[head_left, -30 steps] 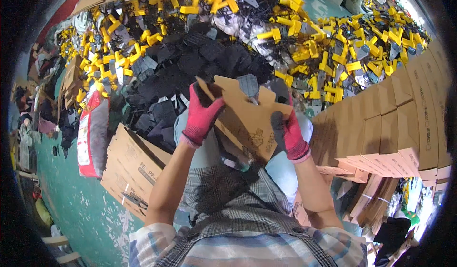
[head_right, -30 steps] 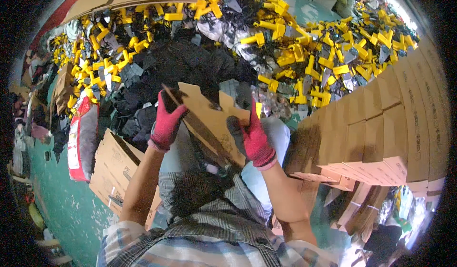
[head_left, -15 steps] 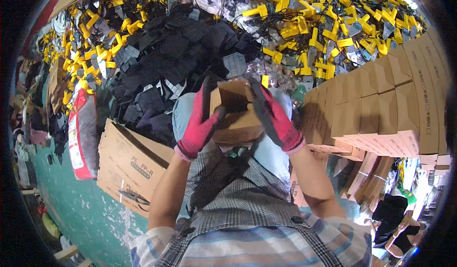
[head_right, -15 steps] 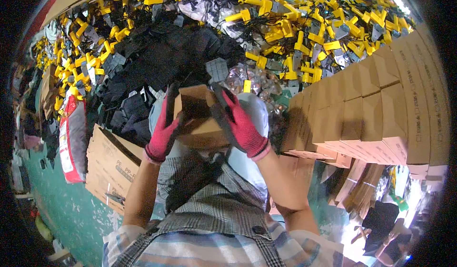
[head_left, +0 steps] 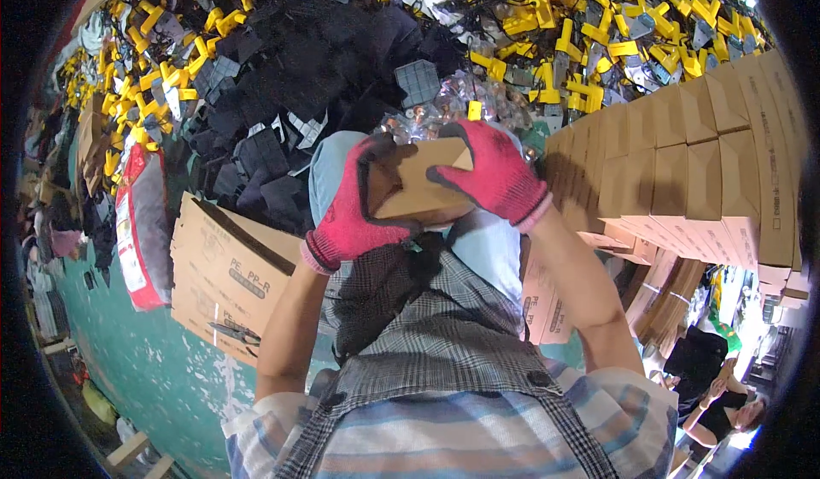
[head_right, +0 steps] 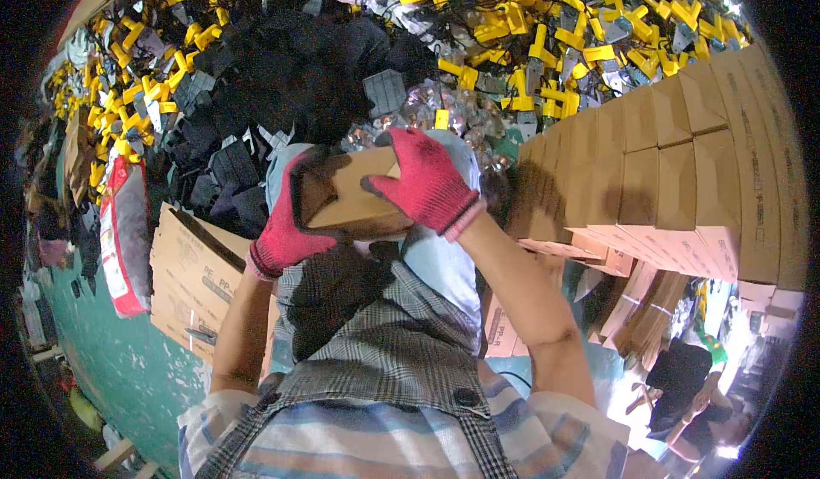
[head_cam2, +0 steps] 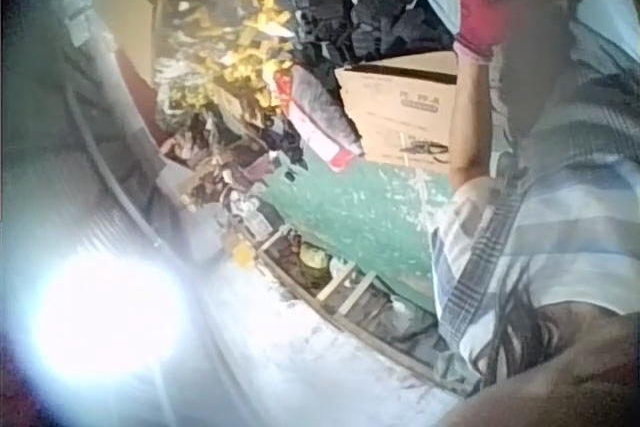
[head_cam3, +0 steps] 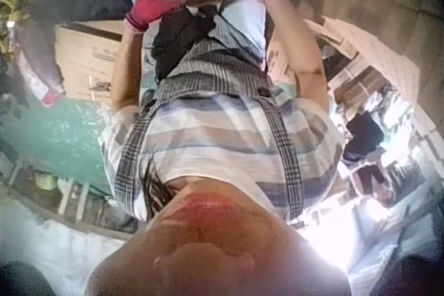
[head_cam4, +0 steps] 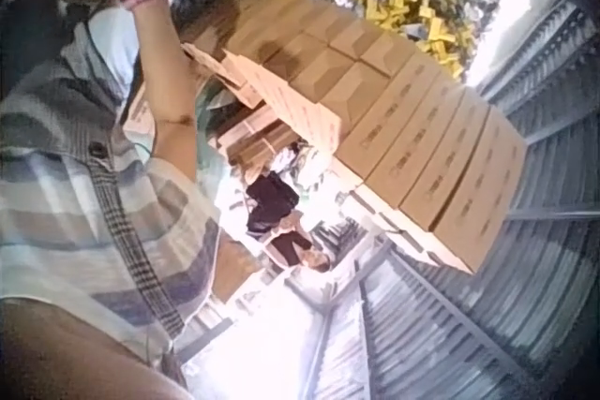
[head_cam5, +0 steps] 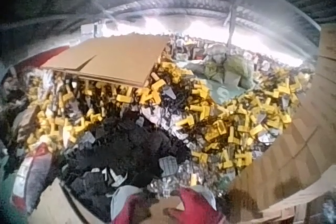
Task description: The person folds flat cardboard boxes into their assembled form, then places yellow and black handheld tools inside them by hand, and seals the boxes.
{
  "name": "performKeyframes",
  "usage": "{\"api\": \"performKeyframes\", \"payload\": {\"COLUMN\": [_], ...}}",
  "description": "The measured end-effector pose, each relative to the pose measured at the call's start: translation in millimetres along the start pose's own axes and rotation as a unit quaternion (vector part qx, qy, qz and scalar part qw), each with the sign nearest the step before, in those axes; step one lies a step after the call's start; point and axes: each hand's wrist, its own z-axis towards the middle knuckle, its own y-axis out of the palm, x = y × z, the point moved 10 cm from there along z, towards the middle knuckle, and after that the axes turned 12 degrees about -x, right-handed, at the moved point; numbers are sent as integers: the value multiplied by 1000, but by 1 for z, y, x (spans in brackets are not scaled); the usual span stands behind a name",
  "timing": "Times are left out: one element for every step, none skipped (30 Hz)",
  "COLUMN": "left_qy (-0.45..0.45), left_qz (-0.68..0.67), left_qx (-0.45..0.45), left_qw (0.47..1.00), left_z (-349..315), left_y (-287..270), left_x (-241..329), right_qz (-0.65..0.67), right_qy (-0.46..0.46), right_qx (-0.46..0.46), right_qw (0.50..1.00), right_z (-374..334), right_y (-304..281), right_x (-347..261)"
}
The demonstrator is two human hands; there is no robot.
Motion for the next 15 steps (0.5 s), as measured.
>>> {"api": "performKeyframes", "payload": {"left_qy": [13, 14, 11, 8, -36, -31, 1, 34, 29, 24, 28, 69, 115, 157, 201], "left_qz": [16, 14, 46, 79, -12, -9, -8, -6, -78, -149, -147, -144, -146, -143, -148], "left_qx": [13, 14, 65, 117, 134, 139, 150, 162, 208, 252, 257, 242, 222, 205, 185], "left_qw": [1000, 1000, 997, 990, 990, 990, 989, 986, 975, 956, 955, 957, 957, 955, 951], "left_z": [-4, -5, -8, -12, -19, -25, -32, -37, -44, -49, -43, -26, 1, 24, 47], "left_y": [-1, 3, -1, -4, -2, -2, -5, -10, -24, -36, -39, -40, -40, -39, -34], "left_x": [-5, -9, -6, 0, -7, -4, 1, 7, 2, -4, -2, 18, 44, 71, 95], "right_qz": [-82, -163, -174, -176, -90, -5, 62, 59, 270, 468, 317, 315, 197, 78, 279], "right_qy": [-2, -5, 89, 88, 13, -66, -33, -35, 20, 75, -8, -11, -120, -228, -142], "right_qx": [29, 57, -24, -26, -56, -85, -157, -158, -172, -179, -170, -171, -170, -168, -315], "right_qw": [996, 985, 980, 980, 994, 994, 985, 985, 947, 862, 933, 933, 958, 956, 896], "right_z": [0, 0, 4, 4, 3, 1, -1, -5, -7, -8, 3, 6, 4, -2, 7], "right_y": [-4, -7, -2, -4, -1, -2, 0, -8, -10, -5, -24, -21, -26, -20, 26], "right_x": [-4, -12, -9, -11, -21, -34, -27, -24, -11, -3, -17, -15, -30, -39, 8]}}
